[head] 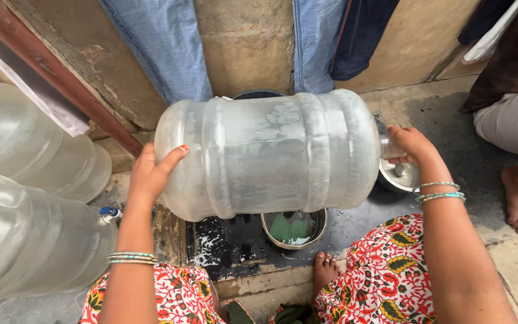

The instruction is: The person pours water from a large plastic water dispenser into a metal bowl on the floor. They repeatedly lift, tilt, and rotate the dispenser to empty its contents, then briefly refill it from a nearby bucket before continuing to pour.

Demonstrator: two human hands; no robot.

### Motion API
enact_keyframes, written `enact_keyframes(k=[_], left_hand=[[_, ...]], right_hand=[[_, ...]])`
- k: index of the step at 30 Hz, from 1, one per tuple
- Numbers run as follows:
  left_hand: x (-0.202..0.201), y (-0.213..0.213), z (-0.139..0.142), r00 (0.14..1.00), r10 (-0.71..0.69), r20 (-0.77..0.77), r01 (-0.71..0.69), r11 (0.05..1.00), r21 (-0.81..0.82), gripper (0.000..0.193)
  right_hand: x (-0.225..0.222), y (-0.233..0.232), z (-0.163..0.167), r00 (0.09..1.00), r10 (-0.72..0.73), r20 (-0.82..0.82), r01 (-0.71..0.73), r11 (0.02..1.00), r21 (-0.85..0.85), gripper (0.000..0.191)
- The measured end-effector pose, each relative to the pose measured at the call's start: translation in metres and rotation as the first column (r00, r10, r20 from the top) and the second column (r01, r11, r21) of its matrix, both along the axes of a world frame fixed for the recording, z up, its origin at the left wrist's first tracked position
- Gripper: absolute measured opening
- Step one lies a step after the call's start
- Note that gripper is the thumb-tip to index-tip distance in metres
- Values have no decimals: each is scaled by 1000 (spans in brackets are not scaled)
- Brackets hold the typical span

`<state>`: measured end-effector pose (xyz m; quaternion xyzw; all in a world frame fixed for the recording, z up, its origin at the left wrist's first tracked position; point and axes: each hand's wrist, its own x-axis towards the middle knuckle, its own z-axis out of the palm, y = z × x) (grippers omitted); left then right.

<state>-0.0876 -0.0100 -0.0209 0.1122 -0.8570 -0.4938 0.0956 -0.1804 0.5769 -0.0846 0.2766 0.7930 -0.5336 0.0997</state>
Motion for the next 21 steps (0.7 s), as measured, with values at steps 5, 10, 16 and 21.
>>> enact_keyframes(k=[5,10,16,21], left_hand=[[3,10,7,998,23,-52,-27,997,-78,76],[3,14,9,998,44,-51,-51,985,-163,76],[2,13,3,992,33,-123,-56,981,-186,75],[3,14,1,991,40,-129,-60,985,-163,75]], right_hand=[[1,-4,8,1000,-15,18,14,995,101,62],[7,-8,21,1000,-28,3,27,973,229,62],[4,-7,16,998,4,-59,12,965,262,63],[2,0,10,1000,-3,-31,10,973,230,65]])
